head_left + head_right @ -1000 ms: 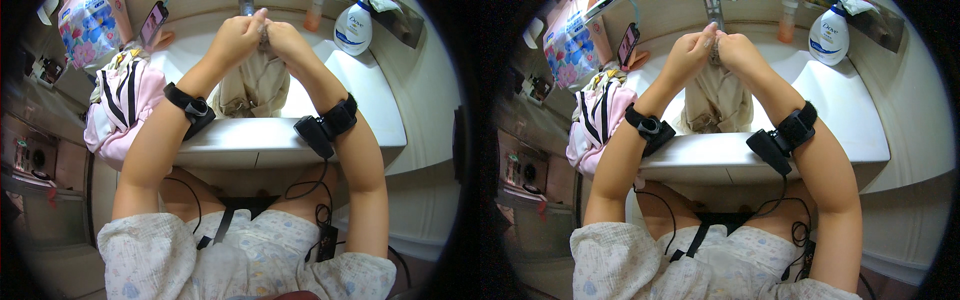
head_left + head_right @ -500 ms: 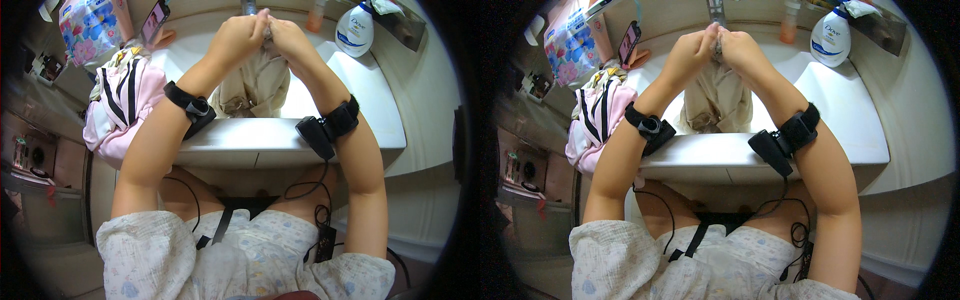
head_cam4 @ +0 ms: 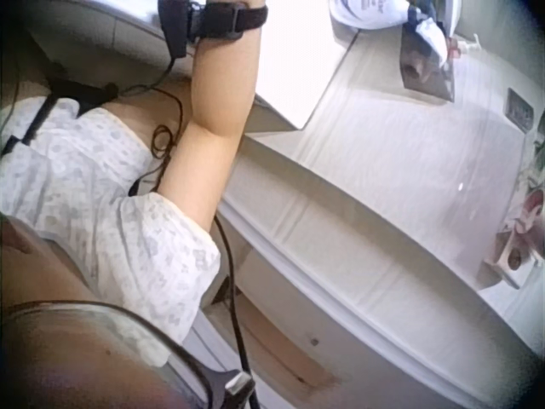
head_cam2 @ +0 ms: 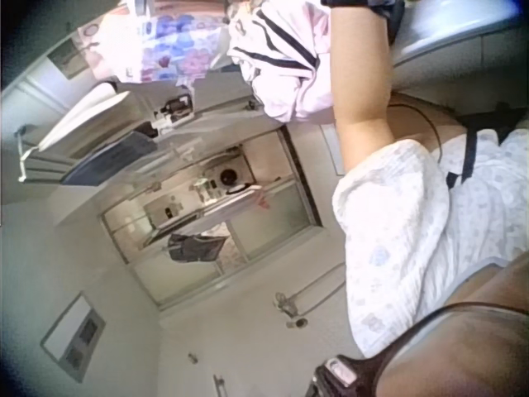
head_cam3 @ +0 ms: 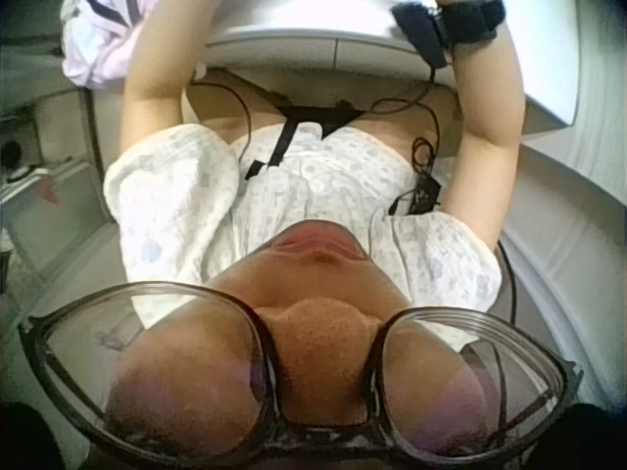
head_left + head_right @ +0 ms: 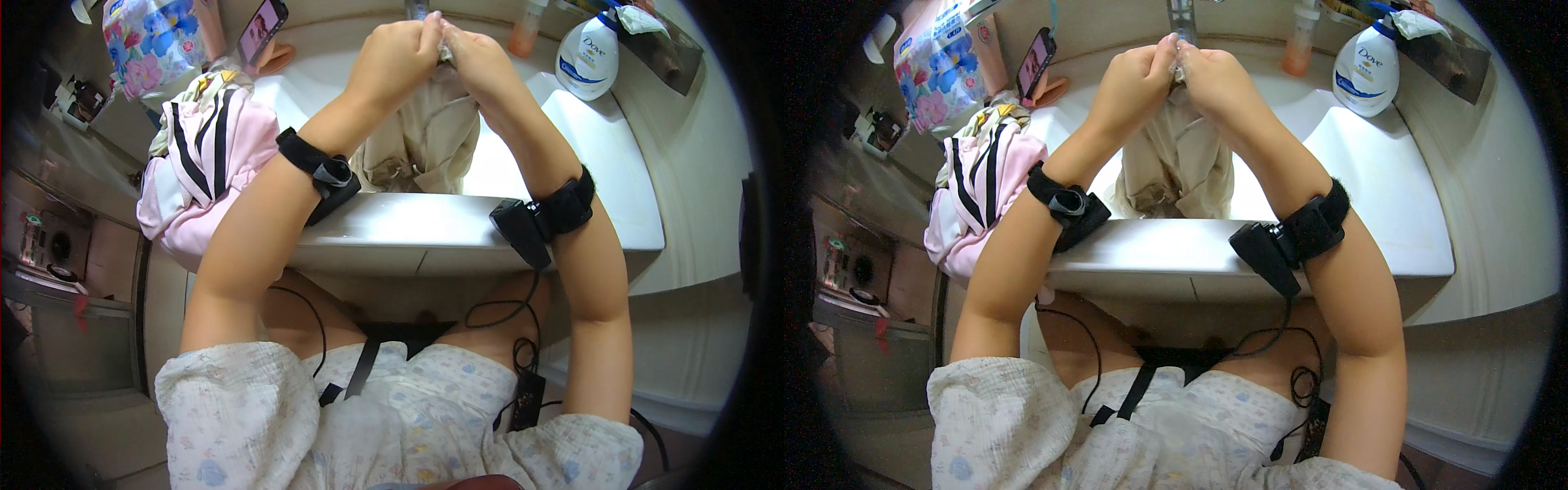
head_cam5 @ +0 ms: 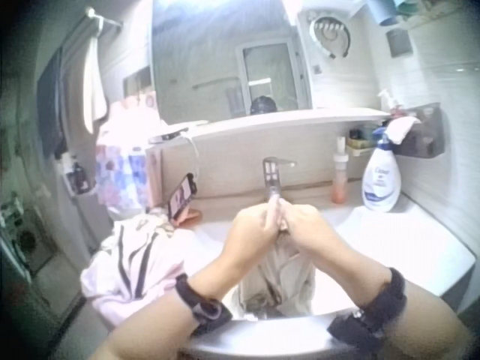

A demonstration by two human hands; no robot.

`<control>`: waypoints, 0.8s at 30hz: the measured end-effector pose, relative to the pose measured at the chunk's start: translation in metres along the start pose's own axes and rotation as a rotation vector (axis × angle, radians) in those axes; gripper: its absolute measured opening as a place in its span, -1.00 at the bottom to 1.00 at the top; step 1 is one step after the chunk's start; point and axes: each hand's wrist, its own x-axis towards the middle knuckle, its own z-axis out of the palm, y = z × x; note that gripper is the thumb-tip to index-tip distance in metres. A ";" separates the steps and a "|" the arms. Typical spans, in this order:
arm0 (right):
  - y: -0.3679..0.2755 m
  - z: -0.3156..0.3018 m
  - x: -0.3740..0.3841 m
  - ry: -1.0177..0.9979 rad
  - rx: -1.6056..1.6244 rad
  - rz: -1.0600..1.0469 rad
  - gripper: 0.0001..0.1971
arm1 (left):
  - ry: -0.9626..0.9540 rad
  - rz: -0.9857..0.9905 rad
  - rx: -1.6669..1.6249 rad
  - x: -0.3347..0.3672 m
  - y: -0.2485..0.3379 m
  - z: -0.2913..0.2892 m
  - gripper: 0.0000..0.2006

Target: The person rubs a small piece of light-colored fabric with their hands in a sink, then submerges and agitates it in the water.

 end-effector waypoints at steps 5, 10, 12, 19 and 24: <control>-0.001 -0.002 0.001 0.097 -0.001 -0.011 -0.60 | -0.053 0.109 -0.030 -0.002 0.008 0.000 -0.55; -0.002 0.002 0.002 0.032 -0.057 -0.127 -0.59 | 0.017 -0.071 0.004 -0.001 0.004 -0.003 -0.56; -0.004 0.001 0.002 -0.009 -0.034 -0.135 -0.59 | 0.097 -0.033 -0.018 0.001 0.001 0.000 -0.56; 0.004 -0.007 0.007 0.084 -0.107 -0.139 -0.57 | 0.018 0.096 -0.117 -0.004 0.007 0.000 -0.57; 0.024 -0.013 0.021 0.046 -0.119 -0.080 -0.56 | -0.045 0.100 -0.156 -0.005 0.015 0.000 -0.58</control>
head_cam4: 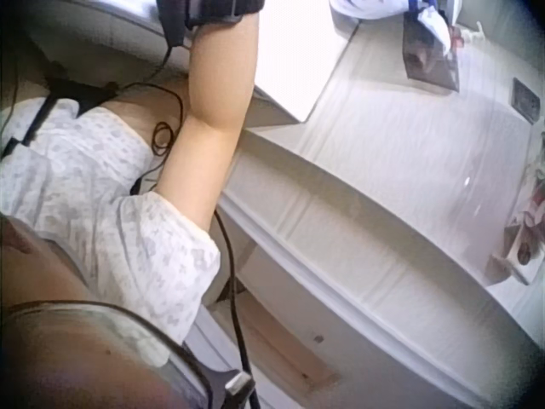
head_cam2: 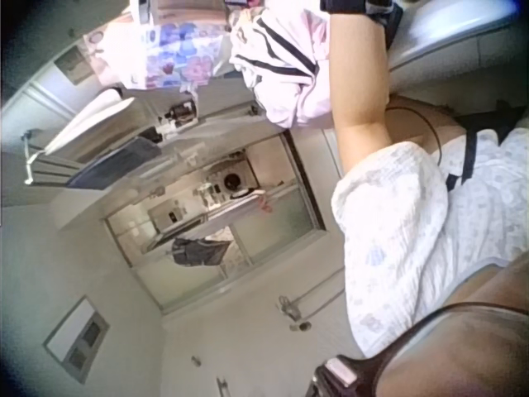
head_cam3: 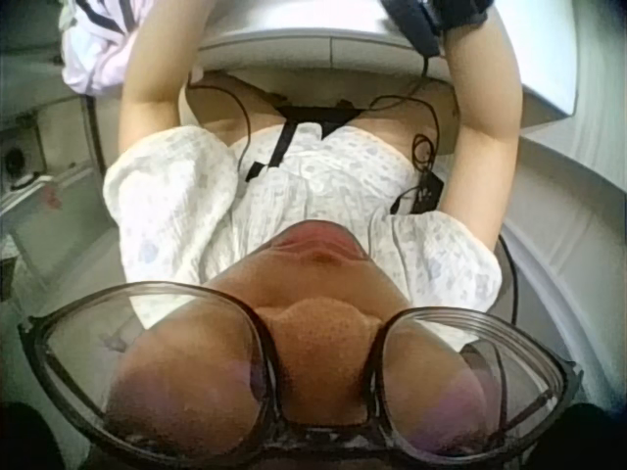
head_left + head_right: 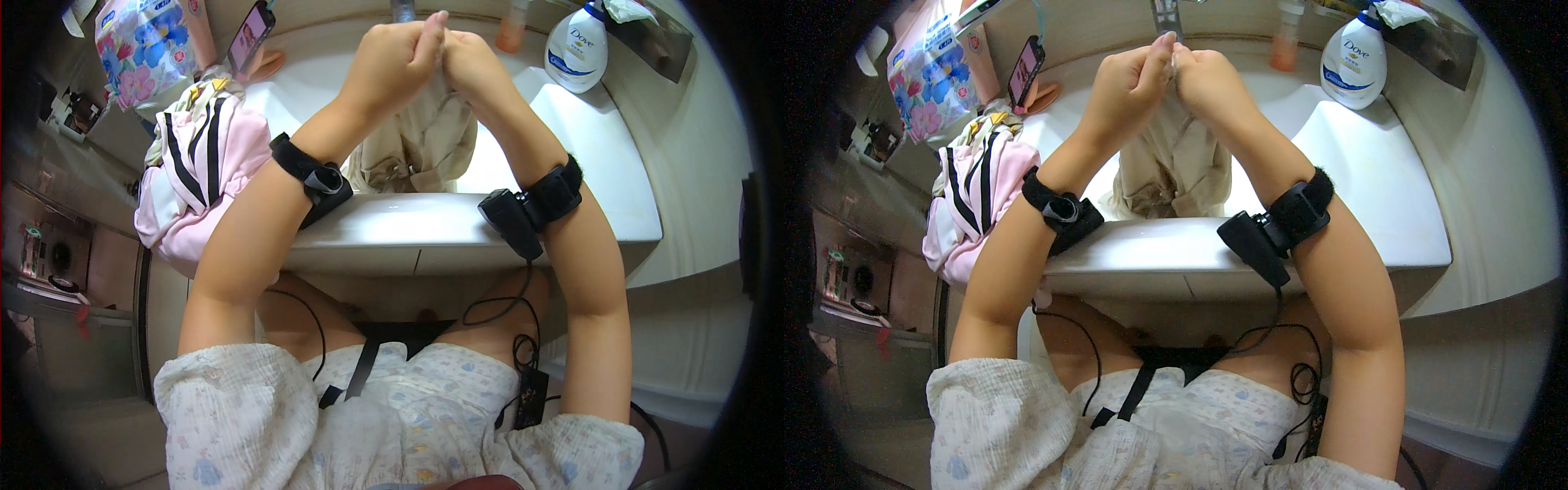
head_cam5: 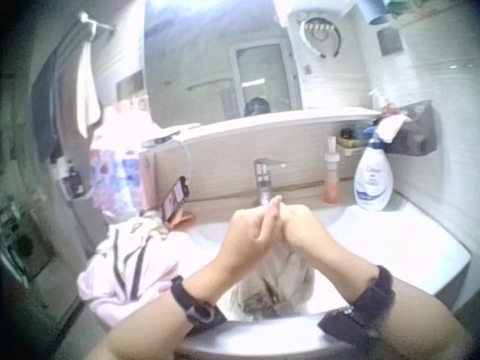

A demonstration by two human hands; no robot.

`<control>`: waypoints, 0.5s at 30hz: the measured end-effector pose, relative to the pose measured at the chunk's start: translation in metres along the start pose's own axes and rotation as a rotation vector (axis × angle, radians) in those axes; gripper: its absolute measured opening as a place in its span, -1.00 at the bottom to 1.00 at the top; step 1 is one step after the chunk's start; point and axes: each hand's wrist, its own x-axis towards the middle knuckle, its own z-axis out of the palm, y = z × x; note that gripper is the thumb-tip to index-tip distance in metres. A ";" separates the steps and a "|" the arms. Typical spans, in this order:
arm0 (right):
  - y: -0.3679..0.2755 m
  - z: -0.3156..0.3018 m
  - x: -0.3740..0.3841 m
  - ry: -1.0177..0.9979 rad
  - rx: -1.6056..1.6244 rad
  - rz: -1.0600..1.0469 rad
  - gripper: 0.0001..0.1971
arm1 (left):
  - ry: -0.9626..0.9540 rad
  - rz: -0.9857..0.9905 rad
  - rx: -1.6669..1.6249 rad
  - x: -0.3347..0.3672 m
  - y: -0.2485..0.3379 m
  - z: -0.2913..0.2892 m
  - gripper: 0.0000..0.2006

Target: The person rubs a small piece of light-colored fabric with their hands in a sink, then submerges and agitates it in the water.

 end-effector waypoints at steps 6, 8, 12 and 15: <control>-0.011 0.010 -0.006 -0.017 -0.049 -0.055 -0.58 | 0.138 -0.143 0.130 0.004 -0.011 -0.004 -0.56; -0.018 0.012 -0.009 -0.085 0.028 -0.117 -0.59 | 0.168 -0.138 0.155 0.005 -0.022 -0.002 -0.55; -0.032 0.008 -0.019 -0.050 -0.043 -0.001 -0.59 | 0.096 -0.223 0.070 0.004 -0.019 -0.002 -0.55; -0.014 0.004 -0.010 0.001 0.029 -0.015 -0.60 | 0.078 -0.065 0.038 0.002 -0.014 0.002 -0.56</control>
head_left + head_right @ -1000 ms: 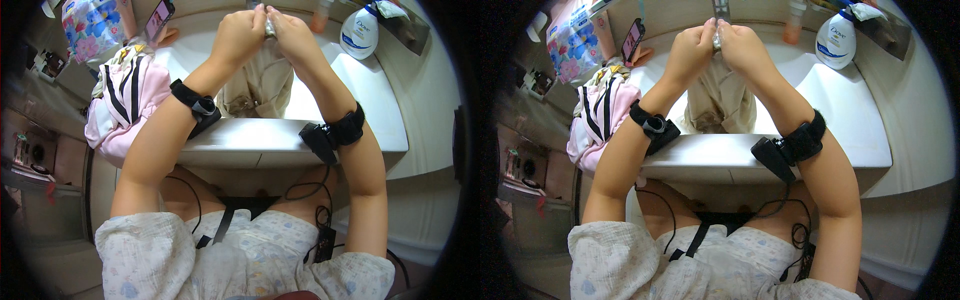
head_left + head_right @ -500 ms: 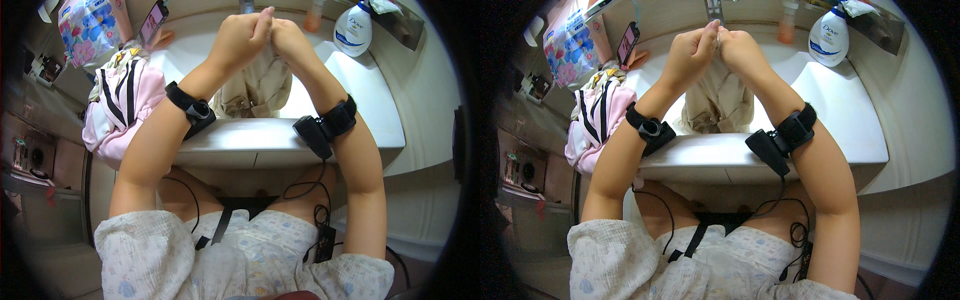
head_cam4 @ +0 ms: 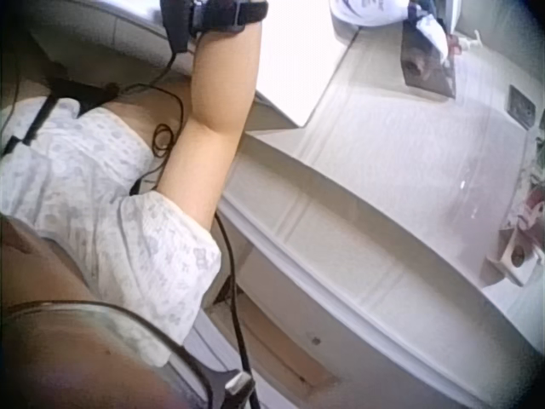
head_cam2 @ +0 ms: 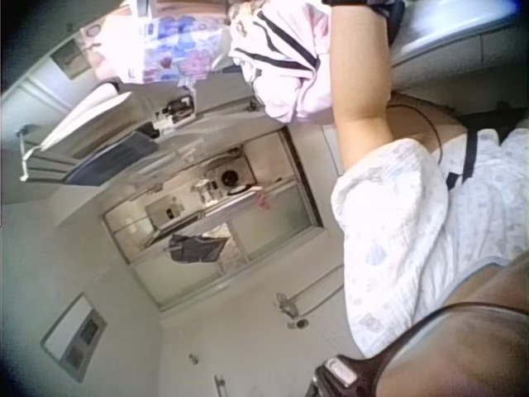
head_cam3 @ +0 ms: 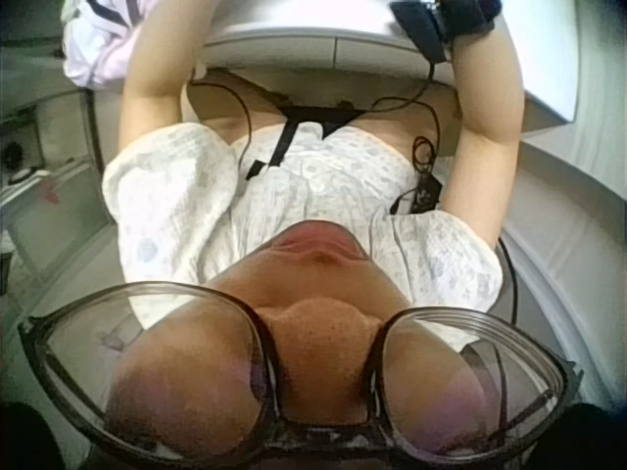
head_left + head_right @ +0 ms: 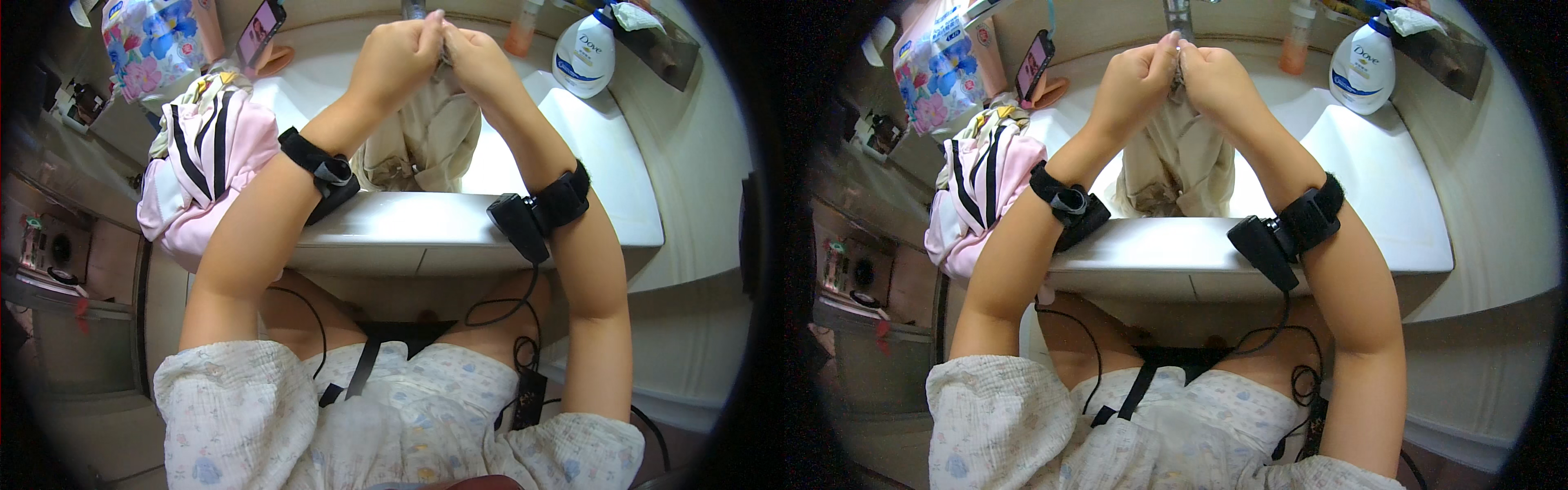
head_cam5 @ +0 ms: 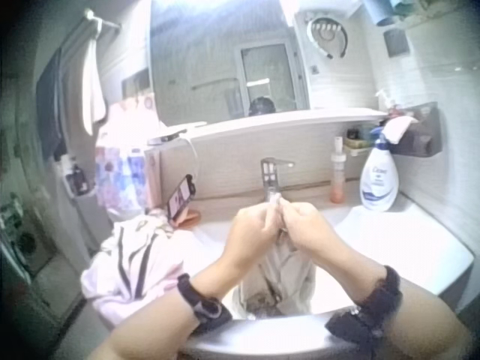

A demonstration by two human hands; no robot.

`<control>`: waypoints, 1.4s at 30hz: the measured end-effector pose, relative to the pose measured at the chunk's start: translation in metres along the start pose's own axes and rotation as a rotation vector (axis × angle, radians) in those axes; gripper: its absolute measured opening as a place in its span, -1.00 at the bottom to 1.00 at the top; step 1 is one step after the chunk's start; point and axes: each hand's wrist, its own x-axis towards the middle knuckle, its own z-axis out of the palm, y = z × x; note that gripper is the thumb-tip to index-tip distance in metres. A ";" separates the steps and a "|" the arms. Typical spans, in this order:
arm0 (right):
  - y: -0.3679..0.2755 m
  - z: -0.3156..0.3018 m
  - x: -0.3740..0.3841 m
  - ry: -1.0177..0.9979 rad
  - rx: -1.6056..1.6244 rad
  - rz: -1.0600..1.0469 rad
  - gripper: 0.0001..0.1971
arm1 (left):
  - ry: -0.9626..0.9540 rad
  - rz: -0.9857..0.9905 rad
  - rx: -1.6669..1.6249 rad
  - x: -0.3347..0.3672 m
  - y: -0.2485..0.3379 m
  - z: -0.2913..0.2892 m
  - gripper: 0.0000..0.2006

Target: The person rubs a small piece of light-colored fabric with their hands in a sink, then submerges and agitates it in the water.

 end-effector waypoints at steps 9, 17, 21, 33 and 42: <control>0.011 0.001 0.002 -0.042 0.010 0.054 -0.61 | -0.037 0.097 0.054 -0.001 0.003 -0.001 -0.57; -0.009 0.008 -0.006 -0.072 -0.003 0.030 -0.61 | 0.050 -0.126 0.205 0.002 -0.009 -0.006 -0.57; 0.001 0.008 0.001 -0.009 0.001 -0.048 -0.61 | -0.026 -0.170 0.228 0.003 -0.010 -0.004 -0.57; 0.006 0.000 0.000 -0.100 -0.175 0.120 -0.63 | -0.084 0.024 0.035 -0.002 0.002 0.001 -0.55; -0.008 0.011 -0.005 -0.088 0.087 0.048 -0.60 | 0.088 -0.130 0.162 0.003 -0.013 -0.005 -0.55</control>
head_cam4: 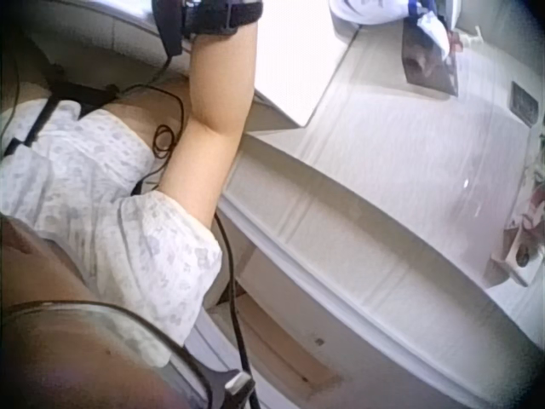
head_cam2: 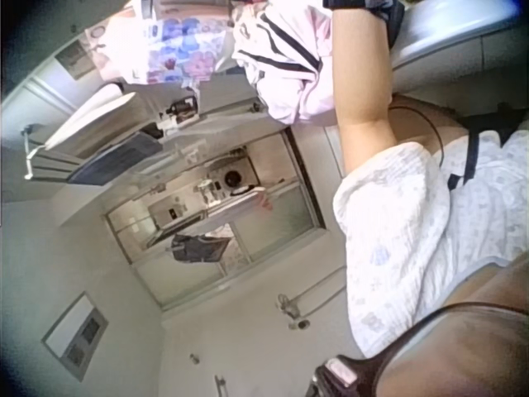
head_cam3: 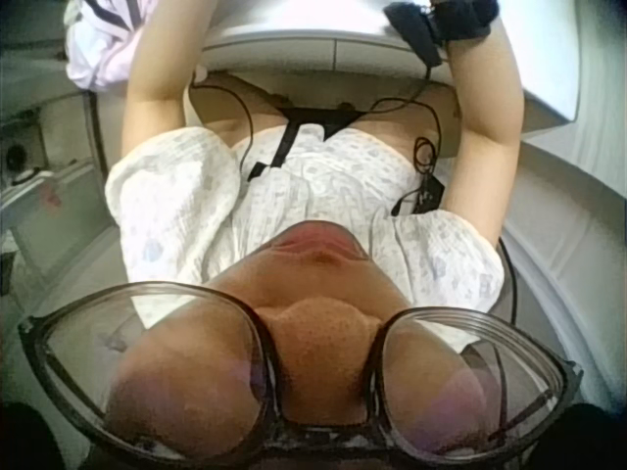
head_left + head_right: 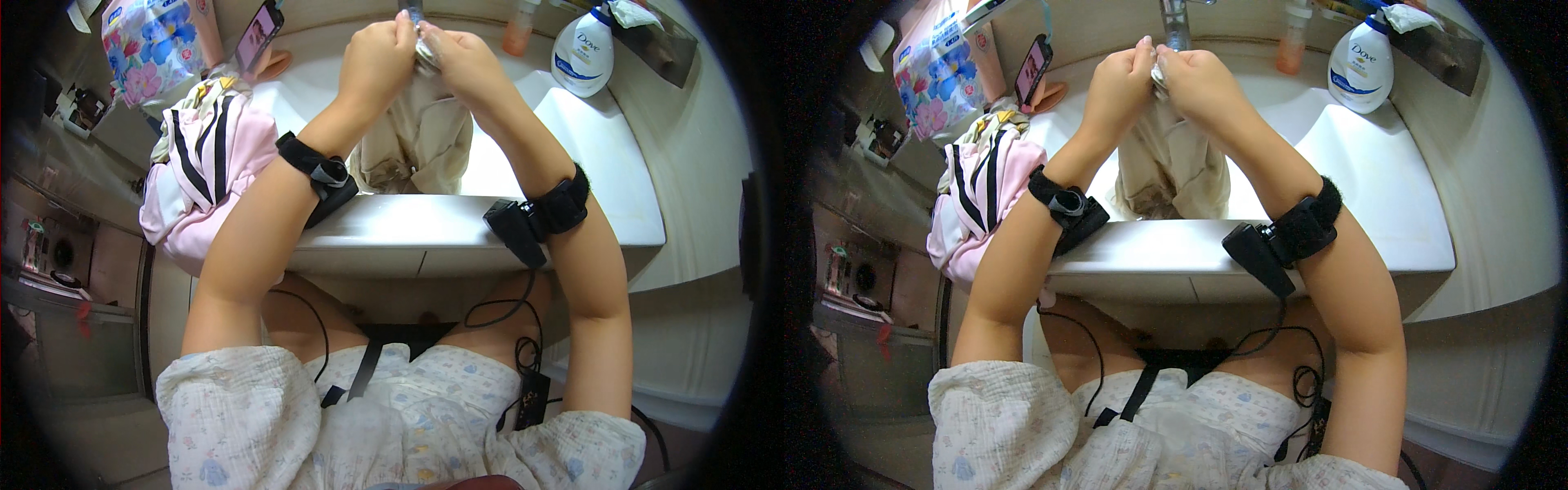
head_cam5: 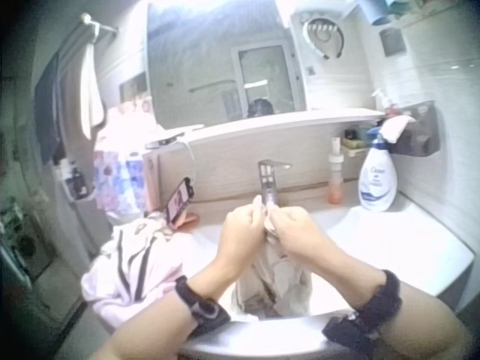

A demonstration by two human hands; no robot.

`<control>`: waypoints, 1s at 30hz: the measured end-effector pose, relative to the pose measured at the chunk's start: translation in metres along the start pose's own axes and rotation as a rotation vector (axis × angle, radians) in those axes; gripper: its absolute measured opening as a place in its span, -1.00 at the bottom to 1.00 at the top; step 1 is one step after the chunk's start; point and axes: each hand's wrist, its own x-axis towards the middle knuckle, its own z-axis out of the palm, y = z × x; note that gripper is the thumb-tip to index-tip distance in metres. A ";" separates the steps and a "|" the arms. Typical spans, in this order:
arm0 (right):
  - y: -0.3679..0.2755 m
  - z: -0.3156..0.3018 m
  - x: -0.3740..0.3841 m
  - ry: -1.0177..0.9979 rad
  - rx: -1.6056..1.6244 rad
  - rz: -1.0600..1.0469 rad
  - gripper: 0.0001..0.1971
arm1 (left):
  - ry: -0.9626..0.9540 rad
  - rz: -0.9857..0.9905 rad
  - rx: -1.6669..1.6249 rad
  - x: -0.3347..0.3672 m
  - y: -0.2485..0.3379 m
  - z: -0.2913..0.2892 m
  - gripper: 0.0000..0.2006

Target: The person rubs a small piece of light-colored fabric with their hands in a sink, then submerges and agitates it in the water.

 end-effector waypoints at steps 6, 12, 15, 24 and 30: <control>-0.004 -0.003 0.000 0.130 0.035 -0.093 -0.62 | -0.137 -0.065 -0.003 -0.002 0.004 0.004 -0.56; 0.015 -0.017 0.010 0.163 -0.110 -0.091 -0.58 | -0.212 0.163 -0.101 -0.008 0.019 0.001 -0.57; 0.019 -0.017 0.011 0.088 -0.123 -0.007 -0.56 | -0.141 0.214 -0.076 -0.007 0.018 0.001 -0.58; 0.004 -0.001 0.000 0.032 -0.152 -0.024 -0.58 | -0.046 -0.013 -0.026 0.000 -0.002 0.002 -0.54; 0.004 -0.011 0.006 0.079 -0.116 -0.016 -0.62 | -0.090 0.022 -0.075 0.000 -0.003 0.009 -0.57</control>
